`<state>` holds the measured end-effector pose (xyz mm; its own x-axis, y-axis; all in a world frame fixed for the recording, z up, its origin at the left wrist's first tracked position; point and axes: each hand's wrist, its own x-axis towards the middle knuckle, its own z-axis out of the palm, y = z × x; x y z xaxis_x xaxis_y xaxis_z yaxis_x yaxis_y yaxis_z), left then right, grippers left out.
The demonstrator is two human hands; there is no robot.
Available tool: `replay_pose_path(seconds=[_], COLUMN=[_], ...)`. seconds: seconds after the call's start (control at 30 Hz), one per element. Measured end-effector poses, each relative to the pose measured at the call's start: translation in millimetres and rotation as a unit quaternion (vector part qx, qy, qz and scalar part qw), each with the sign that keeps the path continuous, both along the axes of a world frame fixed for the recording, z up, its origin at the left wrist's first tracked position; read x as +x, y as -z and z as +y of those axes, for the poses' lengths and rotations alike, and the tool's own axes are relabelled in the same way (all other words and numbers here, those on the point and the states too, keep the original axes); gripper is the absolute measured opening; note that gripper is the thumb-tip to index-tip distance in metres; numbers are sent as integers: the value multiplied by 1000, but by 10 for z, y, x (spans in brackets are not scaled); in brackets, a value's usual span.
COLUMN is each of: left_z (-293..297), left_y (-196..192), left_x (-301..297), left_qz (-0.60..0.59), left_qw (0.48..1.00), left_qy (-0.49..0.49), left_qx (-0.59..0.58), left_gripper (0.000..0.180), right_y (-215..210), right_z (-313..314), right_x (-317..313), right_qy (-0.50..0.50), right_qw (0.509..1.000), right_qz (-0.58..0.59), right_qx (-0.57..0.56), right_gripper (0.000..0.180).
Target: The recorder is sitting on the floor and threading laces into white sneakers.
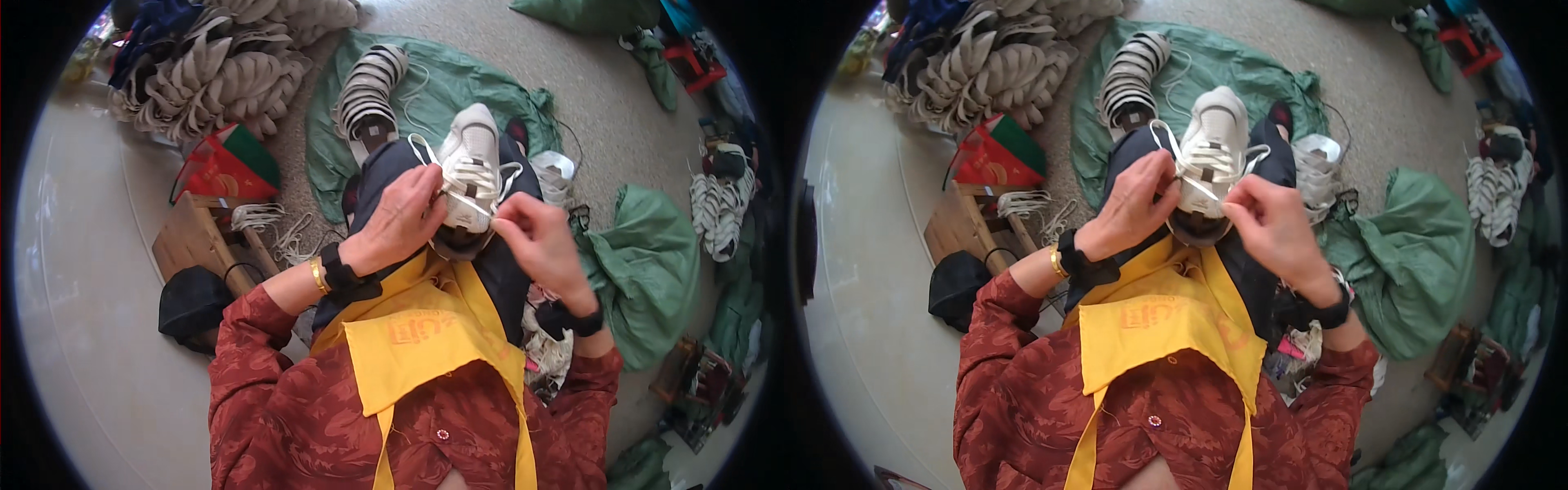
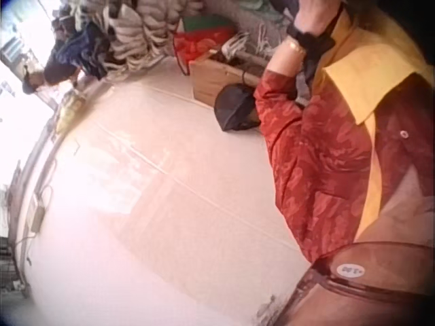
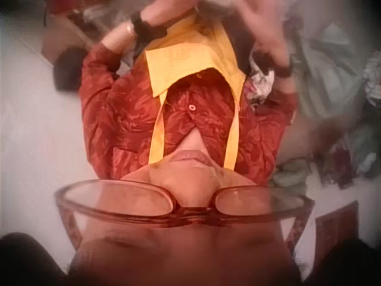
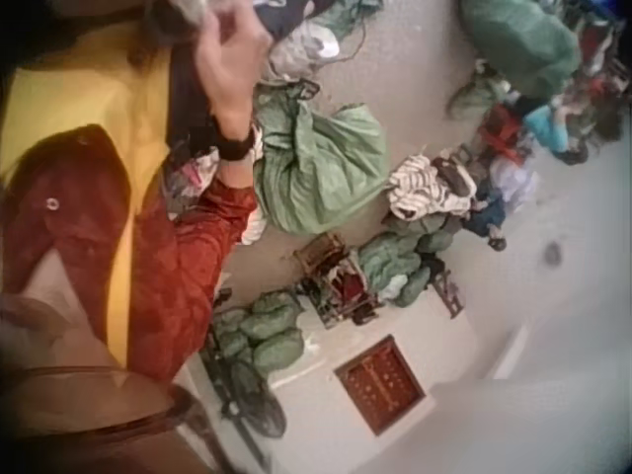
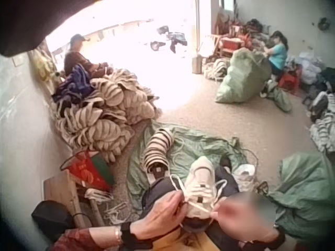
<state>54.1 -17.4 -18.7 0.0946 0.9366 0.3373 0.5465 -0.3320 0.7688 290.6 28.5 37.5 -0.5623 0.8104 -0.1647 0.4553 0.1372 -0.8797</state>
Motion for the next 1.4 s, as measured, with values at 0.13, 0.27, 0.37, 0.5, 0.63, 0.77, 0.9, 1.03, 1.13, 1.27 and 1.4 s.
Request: replay_pose_path(seconds=[0.13, 0.27, 0.37, 0.5, 0.63, 0.77, 0.9, 1.03, 1.13, 1.27, 1.4], left_z=[5, 41, 121, 240, 324, 350, 321, 196, 120, 103, 187], left_y=[-3, -70, -129, -233, -255, -248, -288, -397, -405, -372, -296], left_x=[-25, -6, -18, -35, -8, 1, -10, -67, 78, 129, 33], left_qz=[-1, 18, -19, -70, -99, -99, -93, -20, -62, -100, -218], left_qw=[1000, 999, 999, 995, 986, 986, 987, 985, 992, 991, 968], left_qy=[16, 23, 24, 49, 104, 105, 94, 41, 63, 58, 19], left_qx=[-14, -20, -33, -56, -88, -86, -86, -165, -95, -67, -120], left_gripper=[17, 17, 14, 12, 13, 13, 10, 7, 10, 10, 12], right_y=[-628, -696, -709, -660, -588, -507, -489, -404, -417, -452, -420], right_z=[7, 142, 310, 360, 408, 443, 415, 447, 427, 359, 374], right_x=[314, 252, 184, -5, -43, 65, 81, 93, 63, -1, -15], right_qy=[30, 30, -1, -51, -59, -48, -46, -24, -29, -31, -42], right_qw=[965, 981, 978, 968, 965, 964, 963, 962, 959, 958, 957], right_qz=[147, 115, 142, 188, 220, 229, 234, 250, 256, 263, 270], right_qx=[-216, -156, -155, -158, -132, -127, -123, -108, -117, -109, -97], right_gripper=[6, 9, 11, 11, 10, 10, 11, 11, 11, 12, 12])
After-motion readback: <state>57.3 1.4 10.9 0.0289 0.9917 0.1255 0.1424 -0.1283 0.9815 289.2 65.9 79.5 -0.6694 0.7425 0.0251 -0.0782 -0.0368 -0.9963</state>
